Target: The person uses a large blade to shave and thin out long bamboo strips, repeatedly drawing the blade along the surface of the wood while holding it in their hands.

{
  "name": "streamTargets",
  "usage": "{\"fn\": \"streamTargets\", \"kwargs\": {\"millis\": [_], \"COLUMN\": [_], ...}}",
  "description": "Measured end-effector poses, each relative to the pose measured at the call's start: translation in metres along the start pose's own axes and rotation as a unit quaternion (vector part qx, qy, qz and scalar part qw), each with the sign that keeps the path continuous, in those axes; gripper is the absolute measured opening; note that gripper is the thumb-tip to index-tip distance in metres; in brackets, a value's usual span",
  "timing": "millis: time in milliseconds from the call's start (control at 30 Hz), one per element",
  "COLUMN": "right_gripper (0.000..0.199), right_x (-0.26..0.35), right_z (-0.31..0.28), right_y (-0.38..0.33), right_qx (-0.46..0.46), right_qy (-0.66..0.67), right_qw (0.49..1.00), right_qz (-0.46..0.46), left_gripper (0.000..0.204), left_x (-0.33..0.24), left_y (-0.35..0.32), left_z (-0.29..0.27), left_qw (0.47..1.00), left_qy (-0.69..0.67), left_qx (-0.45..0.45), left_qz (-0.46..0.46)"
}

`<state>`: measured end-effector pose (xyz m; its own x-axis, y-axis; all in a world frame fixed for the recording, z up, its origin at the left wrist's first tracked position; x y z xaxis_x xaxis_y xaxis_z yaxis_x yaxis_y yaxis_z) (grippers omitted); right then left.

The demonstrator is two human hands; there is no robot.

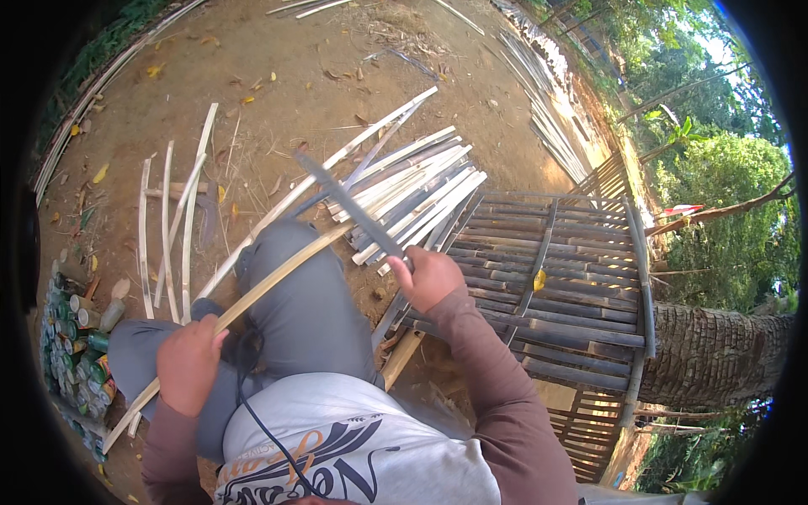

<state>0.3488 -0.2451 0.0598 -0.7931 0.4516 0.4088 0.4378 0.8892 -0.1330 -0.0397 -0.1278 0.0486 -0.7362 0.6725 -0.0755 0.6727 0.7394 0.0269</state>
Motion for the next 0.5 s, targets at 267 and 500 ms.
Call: {"fn": "streamTargets", "kwargs": {"millis": [267, 500], "right_gripper": [0.06, 0.056], "right_x": [-0.052, -0.027], "right_z": [-0.036, -0.016], "right_y": [0.013, -0.006], "right_qx": [-0.104, 0.002], "right_qy": [0.001, -0.004], "right_qw": [0.984, 0.996], "right_qz": [0.148, 0.091], "left_gripper": [0.03, 0.049], "left_x": [-0.005, -0.009], "left_y": [-0.003, -0.013], "left_z": [0.004, 0.01], "left_qw": [1.0, 0.999], "left_qy": [-0.003, 0.022], "left_qx": [-0.012, -0.041], "left_qz": [-0.004, -0.018]}}
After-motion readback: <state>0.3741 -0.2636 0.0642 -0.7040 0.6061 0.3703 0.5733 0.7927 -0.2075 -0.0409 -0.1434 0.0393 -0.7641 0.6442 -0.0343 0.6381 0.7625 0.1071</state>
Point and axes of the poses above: each hand's wrist, its own y-axis towards the middle knuckle, its own z-axis out of the palm, x = y × z, the point moved 6 cm from there along y, towards the middle knuckle, and after that the axes turned 13 degrees about y, right-handed, at the moved point
